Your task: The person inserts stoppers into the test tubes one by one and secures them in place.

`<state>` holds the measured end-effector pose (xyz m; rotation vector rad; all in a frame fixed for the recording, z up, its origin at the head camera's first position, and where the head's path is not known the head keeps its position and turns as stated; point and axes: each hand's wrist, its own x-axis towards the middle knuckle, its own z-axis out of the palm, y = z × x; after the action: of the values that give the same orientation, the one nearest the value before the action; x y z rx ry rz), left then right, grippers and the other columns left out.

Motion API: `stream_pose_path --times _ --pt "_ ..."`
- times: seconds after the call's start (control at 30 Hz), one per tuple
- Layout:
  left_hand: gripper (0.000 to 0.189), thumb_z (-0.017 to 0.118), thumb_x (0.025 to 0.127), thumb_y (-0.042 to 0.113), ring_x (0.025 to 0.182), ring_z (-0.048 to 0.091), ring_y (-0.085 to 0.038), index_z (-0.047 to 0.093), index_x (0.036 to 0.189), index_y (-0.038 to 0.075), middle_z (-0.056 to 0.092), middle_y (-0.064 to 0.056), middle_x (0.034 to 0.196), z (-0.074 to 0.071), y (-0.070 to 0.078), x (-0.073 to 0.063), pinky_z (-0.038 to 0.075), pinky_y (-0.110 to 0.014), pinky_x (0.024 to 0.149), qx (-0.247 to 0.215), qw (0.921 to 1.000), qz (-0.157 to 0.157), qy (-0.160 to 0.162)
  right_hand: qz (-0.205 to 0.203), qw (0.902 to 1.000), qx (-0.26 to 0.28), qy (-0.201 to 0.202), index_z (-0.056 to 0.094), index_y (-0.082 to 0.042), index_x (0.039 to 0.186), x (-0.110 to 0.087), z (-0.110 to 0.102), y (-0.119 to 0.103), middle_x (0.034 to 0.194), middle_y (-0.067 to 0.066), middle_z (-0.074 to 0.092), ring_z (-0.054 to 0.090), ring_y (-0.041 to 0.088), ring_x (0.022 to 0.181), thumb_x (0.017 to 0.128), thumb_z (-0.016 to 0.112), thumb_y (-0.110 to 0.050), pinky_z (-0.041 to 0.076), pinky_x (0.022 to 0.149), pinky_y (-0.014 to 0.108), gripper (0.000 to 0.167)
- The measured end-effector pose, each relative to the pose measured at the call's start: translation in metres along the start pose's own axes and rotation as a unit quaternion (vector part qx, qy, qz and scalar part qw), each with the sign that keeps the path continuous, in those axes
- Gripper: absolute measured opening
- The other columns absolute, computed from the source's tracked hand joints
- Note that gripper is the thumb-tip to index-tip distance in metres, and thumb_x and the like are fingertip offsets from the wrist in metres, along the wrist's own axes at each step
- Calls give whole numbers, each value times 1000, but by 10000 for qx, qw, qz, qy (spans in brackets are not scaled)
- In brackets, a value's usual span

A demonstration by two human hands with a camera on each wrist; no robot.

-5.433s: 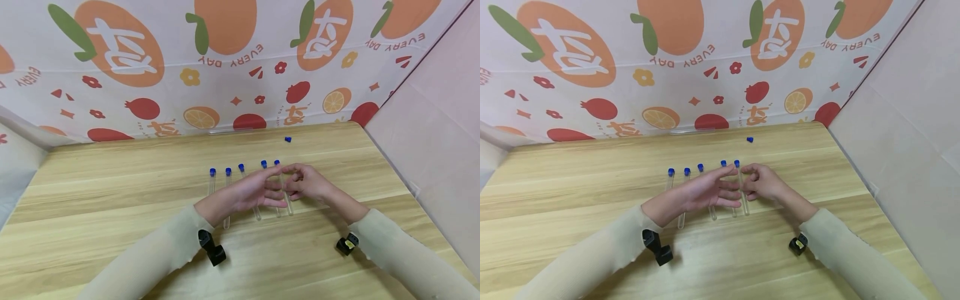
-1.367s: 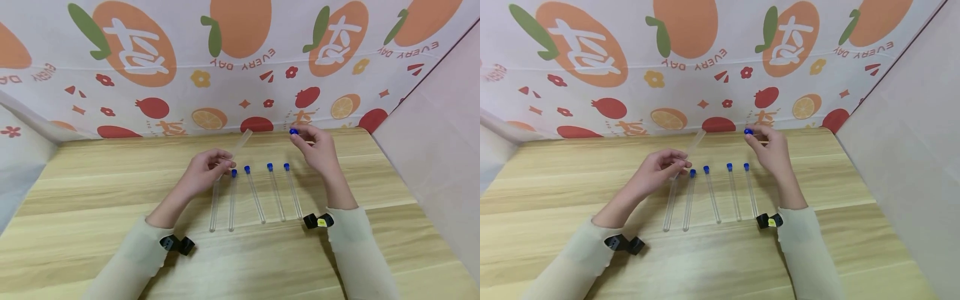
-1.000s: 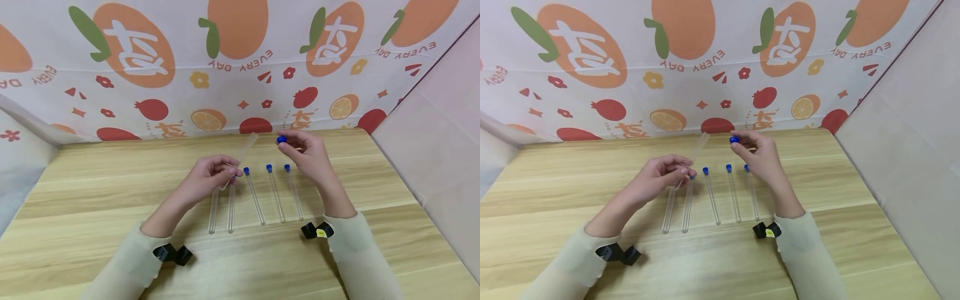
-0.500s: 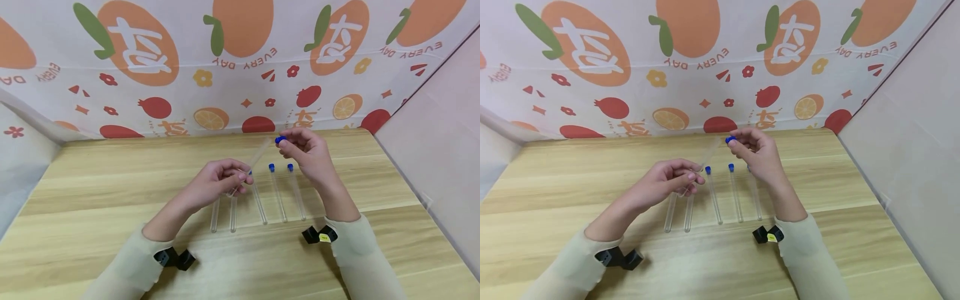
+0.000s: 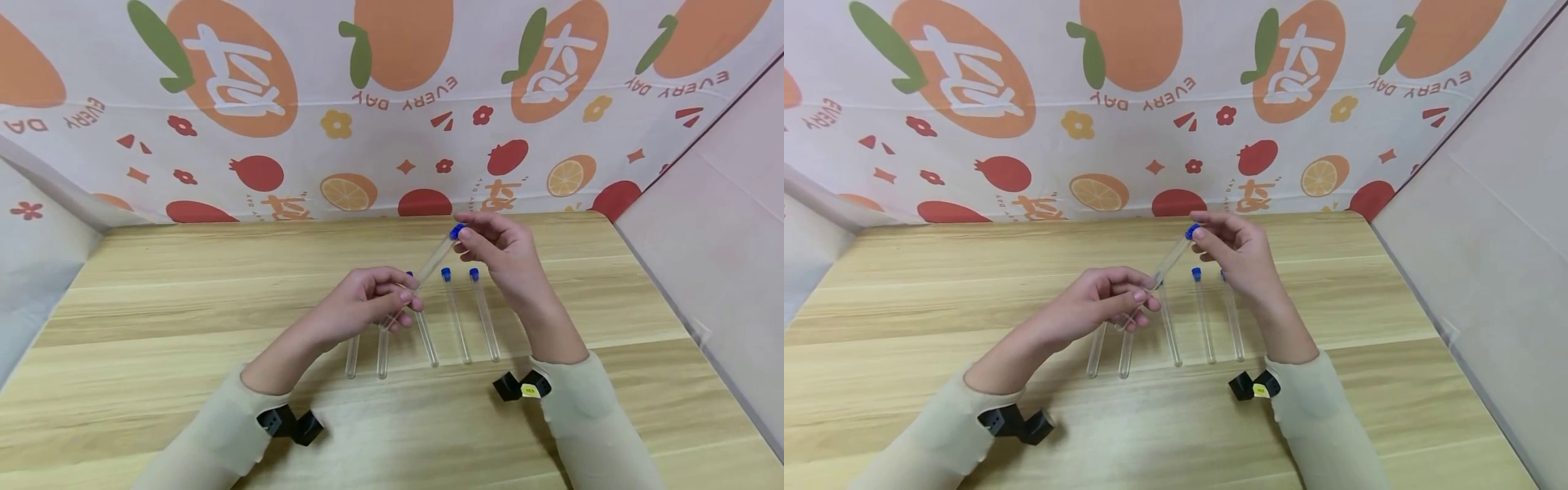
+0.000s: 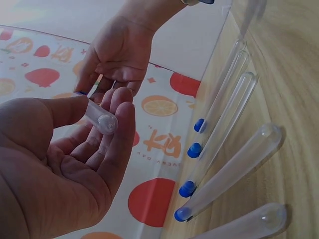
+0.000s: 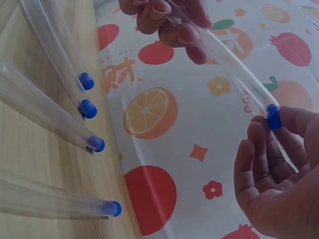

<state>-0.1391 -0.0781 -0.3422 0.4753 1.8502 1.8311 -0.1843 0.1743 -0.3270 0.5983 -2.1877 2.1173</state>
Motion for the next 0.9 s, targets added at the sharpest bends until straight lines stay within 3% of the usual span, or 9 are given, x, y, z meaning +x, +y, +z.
stream_pose_path --times 0.27,0.47,0.9 --pt "30 53 104 13 82 71 -18 56 132 3 72 -14 107 2 1 3 62 -36 74 -284 9991 -205 -235 203 9994 246 105 67 -3 115 4 2 4 98 2 72 69 15 87 97 66 -14 60 76 27 22" --pt "31 53 104 14 82 72 -18 55 134 4 73 -14 108 3 2 5 62 -37 74 -290 9989 -307 -222 270 9990 334 138 67 -2 116 5 2 6 99 2 73 69 16 87 99 63 -15 60 77 28 23" --pt "32 51 104 6 84 72 -21 51 136 2 71 -17 110 1 -1 6 61 -44 77 -272 9991 -202 -246 615 9953 698 255 71 -8 114 9 8 10 99 4 72 69 16 88 99 64 -17 61 80 30 19"
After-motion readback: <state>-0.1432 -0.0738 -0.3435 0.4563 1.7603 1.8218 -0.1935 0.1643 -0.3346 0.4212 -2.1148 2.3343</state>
